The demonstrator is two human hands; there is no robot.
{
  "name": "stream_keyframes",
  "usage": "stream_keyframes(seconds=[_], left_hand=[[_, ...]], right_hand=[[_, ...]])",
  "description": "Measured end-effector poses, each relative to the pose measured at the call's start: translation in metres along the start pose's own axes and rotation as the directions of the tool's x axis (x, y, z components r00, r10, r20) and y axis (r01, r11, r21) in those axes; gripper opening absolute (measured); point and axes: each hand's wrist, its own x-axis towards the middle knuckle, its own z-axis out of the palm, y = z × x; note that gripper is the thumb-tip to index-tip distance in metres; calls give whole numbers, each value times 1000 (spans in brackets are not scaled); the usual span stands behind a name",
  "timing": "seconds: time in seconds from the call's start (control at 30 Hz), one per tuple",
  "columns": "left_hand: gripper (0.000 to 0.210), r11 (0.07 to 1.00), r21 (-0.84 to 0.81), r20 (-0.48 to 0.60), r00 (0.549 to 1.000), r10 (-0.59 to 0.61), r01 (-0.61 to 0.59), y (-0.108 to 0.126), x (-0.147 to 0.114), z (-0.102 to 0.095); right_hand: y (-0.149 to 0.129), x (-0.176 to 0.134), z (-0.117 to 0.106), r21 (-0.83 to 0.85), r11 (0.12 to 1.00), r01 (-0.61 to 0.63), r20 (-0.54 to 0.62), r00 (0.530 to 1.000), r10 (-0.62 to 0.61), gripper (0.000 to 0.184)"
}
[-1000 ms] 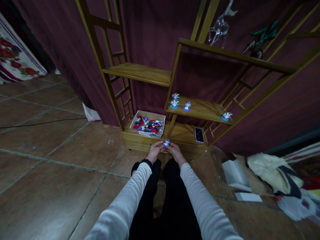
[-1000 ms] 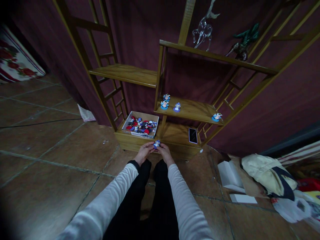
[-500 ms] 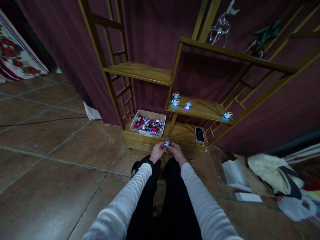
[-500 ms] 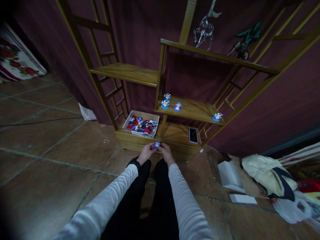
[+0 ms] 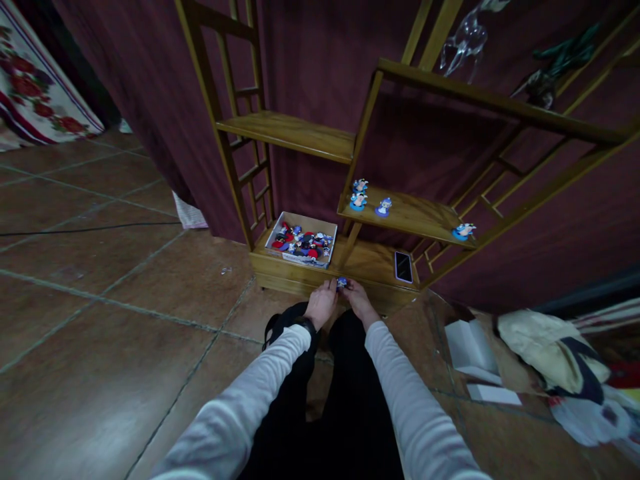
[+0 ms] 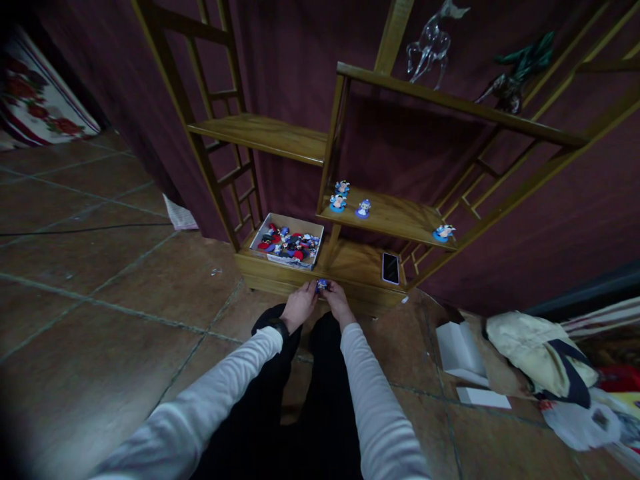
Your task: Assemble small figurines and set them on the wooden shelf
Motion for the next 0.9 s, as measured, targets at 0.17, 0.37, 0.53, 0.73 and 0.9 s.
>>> stream_keyframes(seconds=[0.17,0.37,0.53,0.73,0.9], left_hand=[[41,992,94,-50,995,91,-86,-4,3,-1],[44,979,87,-99,976,193,-185,-14,6,-1],[44,980,66,-113,974,196,-190,-13,6,1],[43,971,122,-87,972,219,-207,-13,6,3],[43,969,91,-96,967,236,-228,-13,5,4]], right_hand=[[-3,-1,-1,19,1000,11,50,999,-12,37],[-9,-3,3,12,1000,25,71,997,-26,40],[-7,-1,3,0,1000,14,64,998,-14,42],[-7,-1,1,4,1000,-20,78,997,19,40],[-8,-3,0,-1,1000,-29,85,996,29,39]])
